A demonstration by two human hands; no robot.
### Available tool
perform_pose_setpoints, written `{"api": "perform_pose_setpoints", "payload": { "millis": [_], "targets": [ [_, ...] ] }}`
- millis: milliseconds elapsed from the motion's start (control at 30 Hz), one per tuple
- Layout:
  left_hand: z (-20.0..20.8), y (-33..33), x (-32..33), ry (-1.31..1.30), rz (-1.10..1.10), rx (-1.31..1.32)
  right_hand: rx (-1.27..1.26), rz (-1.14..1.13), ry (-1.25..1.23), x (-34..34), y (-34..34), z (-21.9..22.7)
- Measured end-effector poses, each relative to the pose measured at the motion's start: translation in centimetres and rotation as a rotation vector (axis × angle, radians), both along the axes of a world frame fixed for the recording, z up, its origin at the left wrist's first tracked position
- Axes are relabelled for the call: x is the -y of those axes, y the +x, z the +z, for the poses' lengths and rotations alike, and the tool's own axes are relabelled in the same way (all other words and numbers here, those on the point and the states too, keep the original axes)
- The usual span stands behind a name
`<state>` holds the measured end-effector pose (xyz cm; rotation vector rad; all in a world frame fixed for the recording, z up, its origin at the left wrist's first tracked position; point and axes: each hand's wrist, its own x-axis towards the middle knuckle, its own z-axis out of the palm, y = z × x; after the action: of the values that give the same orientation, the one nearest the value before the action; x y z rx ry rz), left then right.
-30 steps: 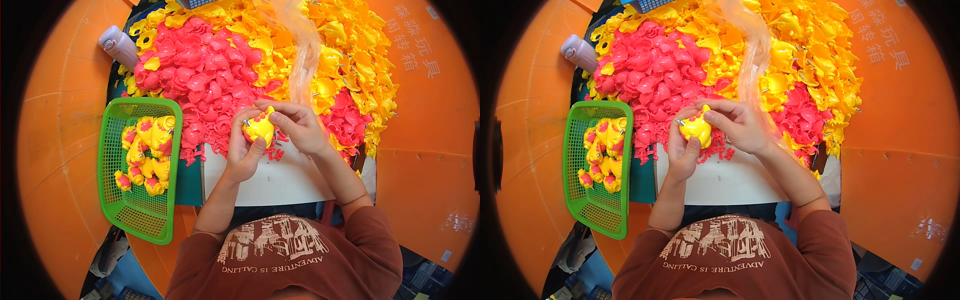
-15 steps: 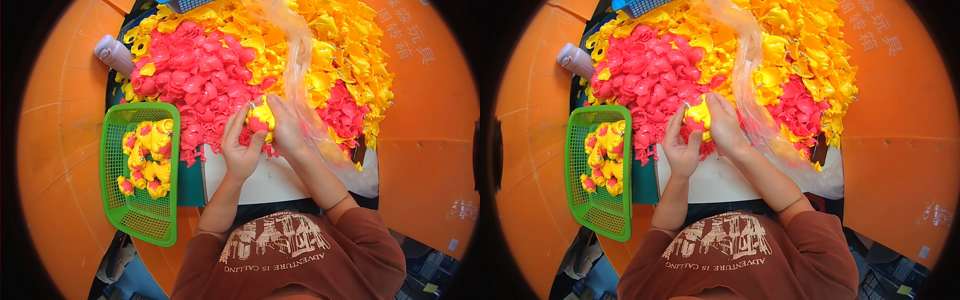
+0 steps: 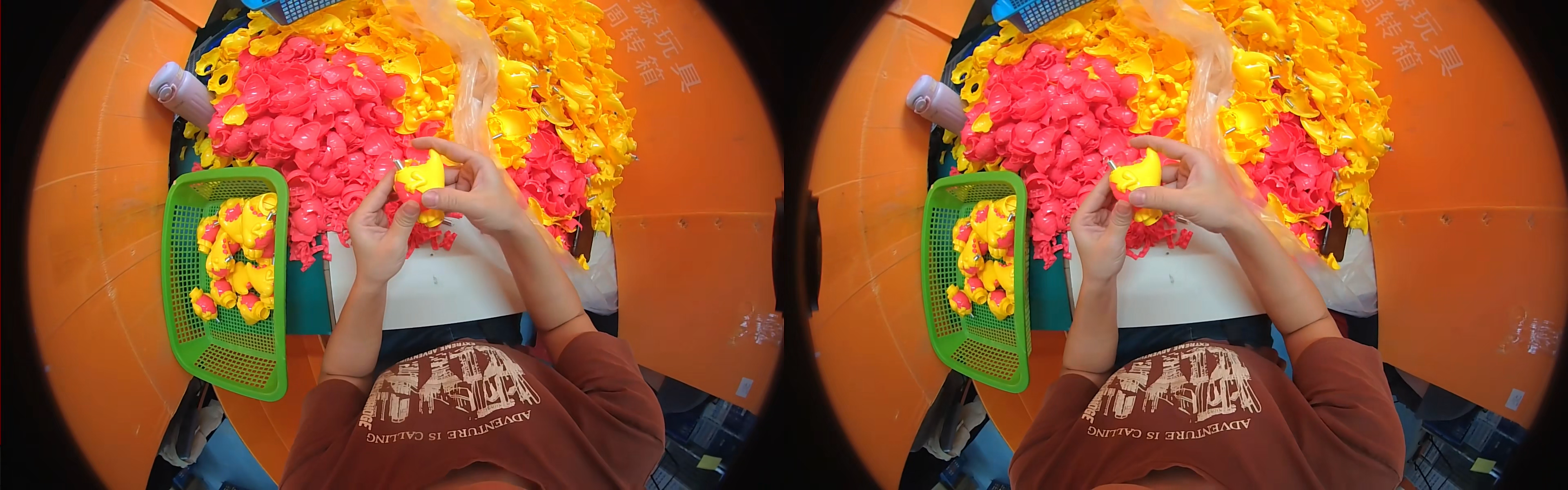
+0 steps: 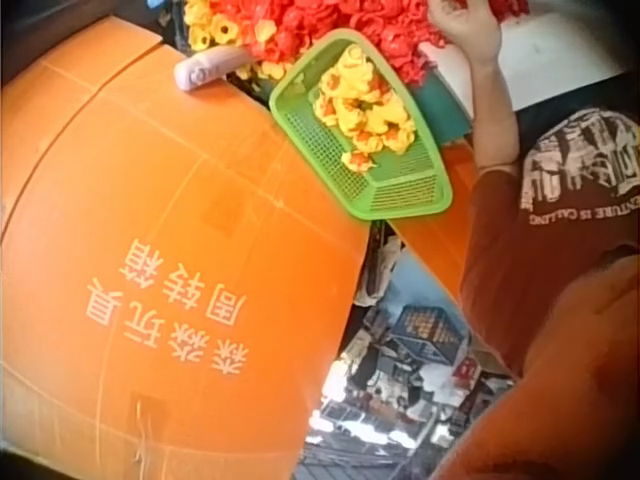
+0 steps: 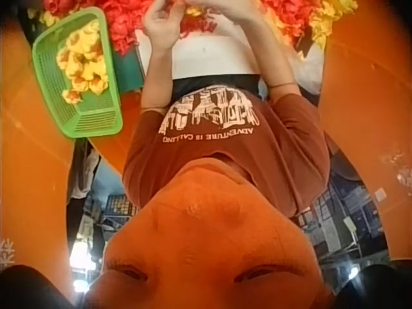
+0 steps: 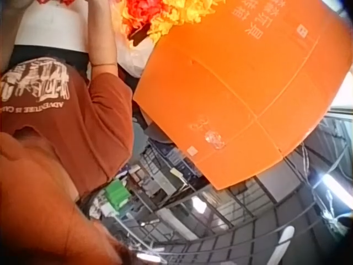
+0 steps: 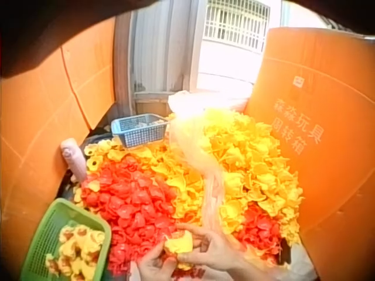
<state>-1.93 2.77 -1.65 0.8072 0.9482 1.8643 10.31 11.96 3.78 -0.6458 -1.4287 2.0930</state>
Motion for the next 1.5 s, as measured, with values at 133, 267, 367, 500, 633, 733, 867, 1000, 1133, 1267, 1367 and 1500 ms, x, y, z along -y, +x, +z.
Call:
{"api": "perform_pose_setpoints", "payload": {
  "millis": [133, 267, 367, 500, 633, 733, 867, 1000, 1133, 1267, 1367, 1500],
  "targets": [
    [-0.3, 0.0, -0.1, -0.011, 0.021, -0.049, 0.026, 0.028, -0.010, -0.6, 0.3, -0.9],
    [-0.7, -0.3, 0.0, 0.059, -0.020, -0.031, 0.023, 0.099, -0.027, -0.3, 0.2, -0.3],
    [-0.1, -0.4, 0.2, -0.041, 0.019, -0.008, -0.017, 0.090, -0.037, -0.3, 0.1, -0.4],
    [0.2, -0.2, 0.0, -0.055, 0.032, -0.024, 0.082, 0.143, -0.009, -1.2, 0.5, -1.2],
    [0.0, -0.3, 0.0, -0.050, 0.031, -0.030, 0.048, 0.164, -0.027, -1.3, 0.2, -0.7],
    [0.2, -0.3, 0.1, -0.048, 0.027, -0.048, 0.019, 0.176, -0.034, -1.6, 0.1, -1.5],
    [0.4, 0.0, 0.0, -0.029, 0.047, -0.014, -0.051, 0.149, -0.006, -1.4, -0.4, -1.7],
    [0.0, -0.2, -0.3, -0.044, 0.101, 0.091, -0.118, 0.091, 0.043, 0.0, -1.1, -2.1],
    [-0.1, 0.4, -0.3, -0.032, 0.153, 0.150, -0.152, -0.032, 0.063, 2.6, -1.7, -4.3],
    [-0.1, 2.1, -0.5, 0.022, 0.145, 0.131, -0.070, -0.391, 0.221, 3.6, -3.2, -4.7],
    [0.1, 3.2, -0.7, 0.082, 0.205, 0.124, -0.132, -0.523, 0.222, 3.2, -3.6, -5.0],
    [-0.3, 1.4, 0.2, -0.010, 0.313, 0.029, 0.065, -0.248, 0.283, 1.4, -2.2, -3.8]
  ]
}}
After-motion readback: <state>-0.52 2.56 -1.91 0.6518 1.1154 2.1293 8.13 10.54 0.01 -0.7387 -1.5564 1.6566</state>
